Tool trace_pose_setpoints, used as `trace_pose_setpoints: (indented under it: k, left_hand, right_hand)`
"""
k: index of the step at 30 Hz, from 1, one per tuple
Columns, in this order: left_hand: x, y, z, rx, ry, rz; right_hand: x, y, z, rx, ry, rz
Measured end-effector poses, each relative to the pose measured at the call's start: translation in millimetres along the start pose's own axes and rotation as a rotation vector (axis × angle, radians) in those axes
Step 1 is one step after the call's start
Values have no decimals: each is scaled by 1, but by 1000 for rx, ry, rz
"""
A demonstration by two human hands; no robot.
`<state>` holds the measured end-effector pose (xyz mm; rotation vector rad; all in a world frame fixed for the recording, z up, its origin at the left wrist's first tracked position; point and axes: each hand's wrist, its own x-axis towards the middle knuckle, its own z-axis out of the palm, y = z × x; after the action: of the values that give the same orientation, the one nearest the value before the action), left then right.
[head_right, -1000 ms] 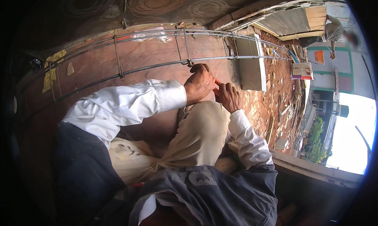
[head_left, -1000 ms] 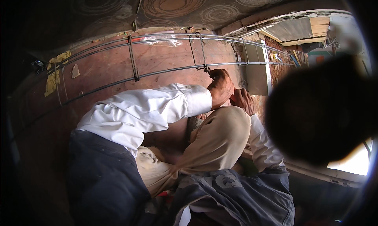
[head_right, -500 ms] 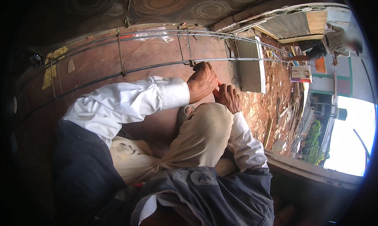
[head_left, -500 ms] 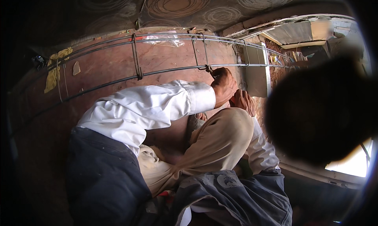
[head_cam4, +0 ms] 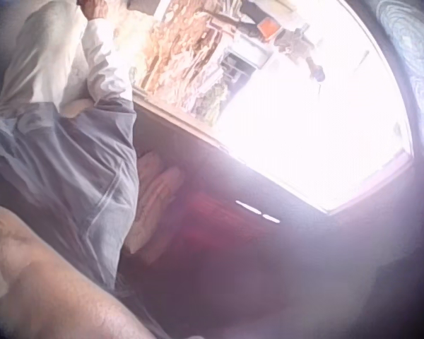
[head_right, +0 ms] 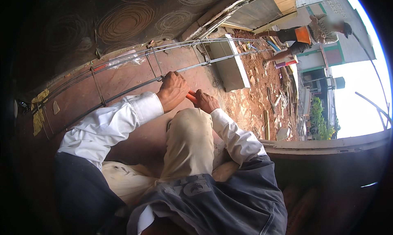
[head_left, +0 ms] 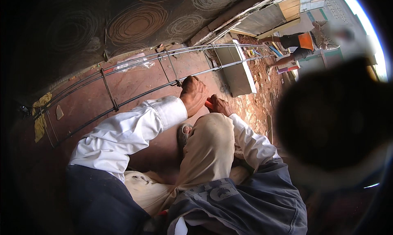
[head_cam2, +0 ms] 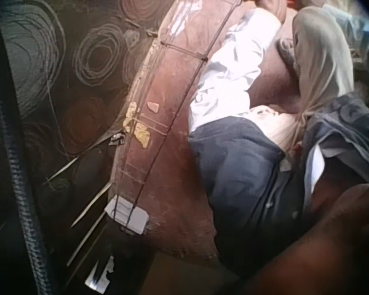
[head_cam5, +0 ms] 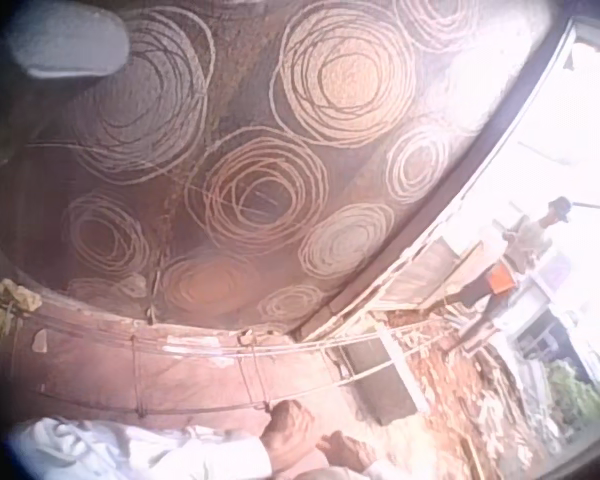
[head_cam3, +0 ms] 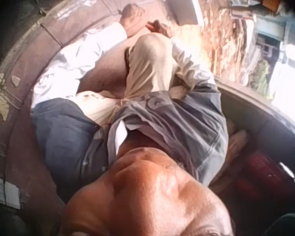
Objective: The person uses pliers to tie wire around intersecting rebar rods, securing a rebar cage on the ground. The person moves along the structure, repeatedly wrapping and twisting wire to fasten joints.
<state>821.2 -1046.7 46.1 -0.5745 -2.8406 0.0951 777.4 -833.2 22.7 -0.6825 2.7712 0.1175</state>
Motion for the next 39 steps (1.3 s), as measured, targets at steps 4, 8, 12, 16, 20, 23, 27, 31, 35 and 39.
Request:
trace_pose_setpoints:
  k: [4,8,12,16,20,23,27,31,35,39]
  left_hand:
    - [3,-14,2,-232,73,81]
    - [16,-38,22,-506,234,37]
    - [26,-70,-16,-1154,-56,-98]
    - [31,-85,-3,-1939,-141,-284]
    - [20,-93,-3,-2200,-169,-338]
    - [22,-91,6,-2281,-197,-343]
    - [19,-98,13,-2264,-165,-410]
    - [18,-103,9,-2192,-133,-383]
    - [26,-103,-12,-2182,-103,-245]
    - [26,-110,-23,-1981,-20,-220]
  right_hand:
    - [-16,9,14,270,43,104]
    - [-49,31,75,313,-80,79]
    - [-79,34,149,263,-165,-2]
    - [-67,32,173,193,-101,-115]
    - [-9,-3,173,141,33,-280]
    - [20,-29,167,158,106,-358]
    - [33,-64,96,705,127,-215]
    - [32,-63,-16,1098,596,-203]
    - [30,-60,-104,752,587,-405]
    - [32,-68,-129,468,580,-416]
